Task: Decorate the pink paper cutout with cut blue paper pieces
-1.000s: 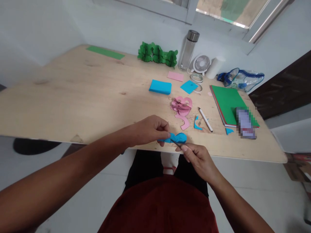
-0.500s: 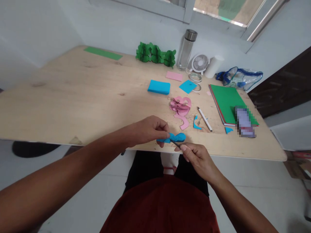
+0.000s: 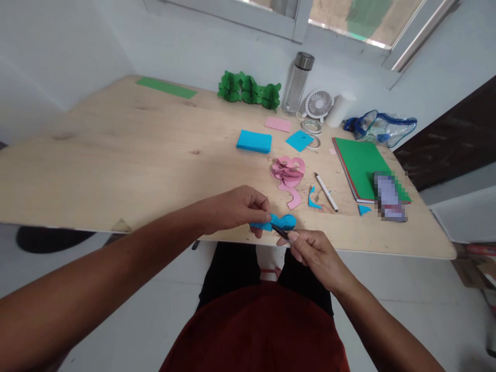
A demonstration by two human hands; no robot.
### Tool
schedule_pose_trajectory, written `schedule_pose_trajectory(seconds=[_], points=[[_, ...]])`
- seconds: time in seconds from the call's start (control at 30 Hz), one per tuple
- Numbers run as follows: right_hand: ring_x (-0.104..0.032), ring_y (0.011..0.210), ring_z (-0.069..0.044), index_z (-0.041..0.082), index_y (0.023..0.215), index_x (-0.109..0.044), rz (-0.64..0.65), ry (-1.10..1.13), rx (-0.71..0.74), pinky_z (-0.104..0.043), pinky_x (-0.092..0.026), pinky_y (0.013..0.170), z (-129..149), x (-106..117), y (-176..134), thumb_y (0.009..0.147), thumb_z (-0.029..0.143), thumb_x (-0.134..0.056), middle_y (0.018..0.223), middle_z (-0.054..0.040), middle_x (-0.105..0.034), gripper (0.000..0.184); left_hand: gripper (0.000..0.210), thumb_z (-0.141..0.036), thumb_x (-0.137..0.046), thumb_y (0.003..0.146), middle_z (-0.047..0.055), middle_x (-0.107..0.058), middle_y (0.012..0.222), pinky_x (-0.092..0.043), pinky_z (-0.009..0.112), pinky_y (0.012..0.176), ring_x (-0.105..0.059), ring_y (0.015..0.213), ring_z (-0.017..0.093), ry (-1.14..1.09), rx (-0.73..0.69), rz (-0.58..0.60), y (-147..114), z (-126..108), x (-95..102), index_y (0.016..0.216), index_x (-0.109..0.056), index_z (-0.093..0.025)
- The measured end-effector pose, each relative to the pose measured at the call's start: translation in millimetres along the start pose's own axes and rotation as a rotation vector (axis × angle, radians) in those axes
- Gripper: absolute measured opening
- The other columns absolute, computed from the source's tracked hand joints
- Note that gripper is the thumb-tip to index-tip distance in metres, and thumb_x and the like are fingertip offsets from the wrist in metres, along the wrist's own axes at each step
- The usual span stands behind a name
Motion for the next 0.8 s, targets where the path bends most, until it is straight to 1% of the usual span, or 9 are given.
schedule_pose_trajectory(seconds=[0.23, 0.57, 0.67, 0.8], points=[[-0.032, 0.047, -0.008, 0.014, 0.082, -0.073, -0.016, 0.006, 0.005, -0.022, -0.026, 0.047, 0.8, 0.3, 0.0, 0.088, 0.055, -0.047, 0.050, 0.0061, -0.036, 0.049, 0.019, -0.027, -0.059, 0.074, -0.002, -0.062, 0.054, -0.046, 0.025, 0.061, -0.059, 0.056, 0.013, -0.061, 0.013, 0.024, 1.1, 1.2, -0.9, 0.058, -0.060, -0.016], [-0.031, 0.048, -0.008, 0.014, 0.082, -0.073, -0.021, -0.010, 0.007, -0.023, -0.027, 0.049, 1.5, 0.2, 0.7, 0.088, 0.056, -0.047, 0.051, 0.0059, -0.035, 0.050, 0.021, -0.027, -0.058, 0.075, -0.001, -0.064, 0.055, -0.043, 0.023, 0.060, -0.057, 0.056, 0.012, -0.006, 0.006, 0.028, 0.0, -2.6, 0.9, 0.058, -0.061, -0.017], [-0.030, 0.050, -0.009, 0.015, 0.081, -0.073, -0.037, -0.038, 0.027, -0.023, -0.026, 0.049, 0.8, 1.3, 0.5, 0.088, 0.055, -0.047, 0.052, 0.0053, -0.034, 0.048, 0.021, -0.027, -0.057, 0.075, -0.001, -0.063, 0.054, -0.044, 0.023, 0.061, -0.057, 0.057, 0.012, 0.007, 0.002, 0.026, -0.6, -3.8, 0.8, 0.058, -0.060, -0.016], [-0.030, 0.051, -0.009, 0.015, 0.081, -0.074, -0.046, -0.079, 0.064, -0.023, -0.027, 0.050, 1.6, 2.2, 0.4, 0.089, 0.052, -0.048, 0.054, 0.0047, -0.034, 0.045, 0.022, -0.028, -0.057, 0.075, -0.001, -0.063, 0.055, -0.045, 0.024, 0.062, -0.059, 0.058, 0.012, 0.010, 0.031, 0.037, -1.1, -4.7, -0.4, 0.057, -0.060, -0.017]])
Point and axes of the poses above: each hand's wrist, its own y-axis towards the middle knuckle, its own x-axis out of the back of the hand, z = x × y, the point moved 5 cm from there along y, towards the middle knuckle
